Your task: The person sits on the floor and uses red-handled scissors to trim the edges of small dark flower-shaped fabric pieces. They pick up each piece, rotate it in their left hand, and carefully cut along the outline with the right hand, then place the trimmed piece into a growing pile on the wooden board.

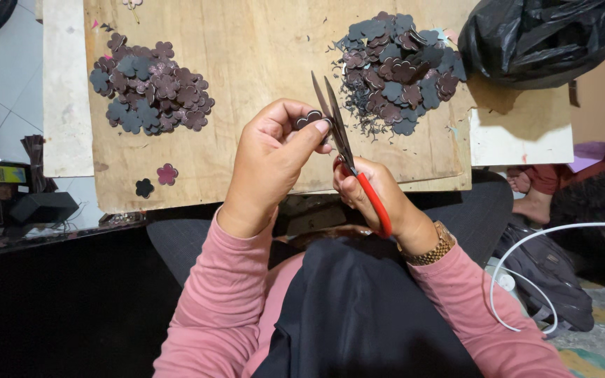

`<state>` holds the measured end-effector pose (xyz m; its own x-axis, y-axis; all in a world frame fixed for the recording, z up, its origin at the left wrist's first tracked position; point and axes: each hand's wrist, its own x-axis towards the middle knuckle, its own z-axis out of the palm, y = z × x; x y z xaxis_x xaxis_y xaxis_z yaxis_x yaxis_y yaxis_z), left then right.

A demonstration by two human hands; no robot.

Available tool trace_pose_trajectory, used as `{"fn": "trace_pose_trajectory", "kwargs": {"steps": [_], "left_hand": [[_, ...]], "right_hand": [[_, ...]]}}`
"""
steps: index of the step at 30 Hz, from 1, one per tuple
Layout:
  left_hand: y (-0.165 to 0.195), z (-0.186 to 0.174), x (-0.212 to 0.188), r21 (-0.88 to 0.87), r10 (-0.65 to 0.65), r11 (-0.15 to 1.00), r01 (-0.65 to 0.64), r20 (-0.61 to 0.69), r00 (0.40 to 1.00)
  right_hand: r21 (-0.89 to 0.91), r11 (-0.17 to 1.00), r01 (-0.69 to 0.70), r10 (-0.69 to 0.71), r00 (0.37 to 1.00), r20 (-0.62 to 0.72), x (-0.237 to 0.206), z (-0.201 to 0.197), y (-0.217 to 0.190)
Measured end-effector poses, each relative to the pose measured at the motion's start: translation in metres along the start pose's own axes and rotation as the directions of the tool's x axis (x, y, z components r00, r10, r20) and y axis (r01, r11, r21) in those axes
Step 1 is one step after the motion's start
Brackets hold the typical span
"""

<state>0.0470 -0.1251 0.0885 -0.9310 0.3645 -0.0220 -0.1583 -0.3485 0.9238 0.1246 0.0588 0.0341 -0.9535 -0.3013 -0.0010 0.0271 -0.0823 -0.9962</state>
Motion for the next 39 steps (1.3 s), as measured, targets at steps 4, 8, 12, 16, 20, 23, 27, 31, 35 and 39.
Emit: {"fn": "trace_pose_trajectory", "kwargs": {"steps": [4, 8, 12, 16, 20, 23, 27, 31, 35, 39], "left_hand": [[0.002, 0.0, -0.001, -0.002, 0.001, 1.0, -0.001, -0.009, 1.0], [0.001, -0.001, -0.001, -0.014, 0.003, 1.0, -0.003, -0.009, 1.0], [0.0, -0.002, 0.0, -0.015, 0.009, 1.0, -0.009, -0.013, 1.0], [0.001, -0.002, 0.002, 0.011, 0.028, 1.0, -0.028, -0.027, 0.999], [0.005, -0.002, -0.001, -0.035, 0.023, 0.999, -0.025, -0.057, 0.998], [0.007, 0.0, -0.001, -0.016, 0.015, 1.0, -0.016, -0.056, 0.998], [0.008, 0.001, -0.003, 0.028, 0.003, 1.0, -0.001, -0.057, 0.998], [0.008, 0.002, -0.003, 0.044, 0.001, 0.999, 0.002, -0.064, 0.998], [0.008, 0.002, -0.002, 0.066, 0.001, 0.998, 0.003, -0.065, 0.998], [0.008, 0.003, -0.004, 0.087, 0.0, 0.996, 0.005, -0.058, 0.998]], "right_hand": [[0.024, 0.999, -0.028, 0.028, 1.0, -0.001, 0.0, 0.0, 0.001], [0.042, 0.999, -0.027, 0.027, 1.0, 0.006, 0.0, -0.001, 0.003], [0.043, 0.998, -0.043, 0.043, 0.999, 0.01, -0.001, -0.002, 0.006], [0.078, 0.994, -0.071, 0.071, 0.997, 0.011, -0.001, -0.002, 0.008], [0.025, 0.998, -0.062, 0.062, 0.998, 0.012, 0.0, -0.002, 0.006], [0.012, 0.999, -0.03, 0.029, 0.998, 0.05, 0.0, -0.003, 0.003], [-0.086, 0.996, 0.031, -0.023, 0.996, 0.085, 0.001, -0.007, -0.001], [-0.138, 0.989, 0.045, -0.035, 0.997, 0.075, 0.002, -0.007, -0.002], [-0.161, 0.986, 0.04, -0.031, 0.998, 0.057, 0.001, -0.006, -0.003], [-0.211, 0.976, 0.049, -0.042, 0.998, 0.035, 0.001, -0.007, -0.003]]}}
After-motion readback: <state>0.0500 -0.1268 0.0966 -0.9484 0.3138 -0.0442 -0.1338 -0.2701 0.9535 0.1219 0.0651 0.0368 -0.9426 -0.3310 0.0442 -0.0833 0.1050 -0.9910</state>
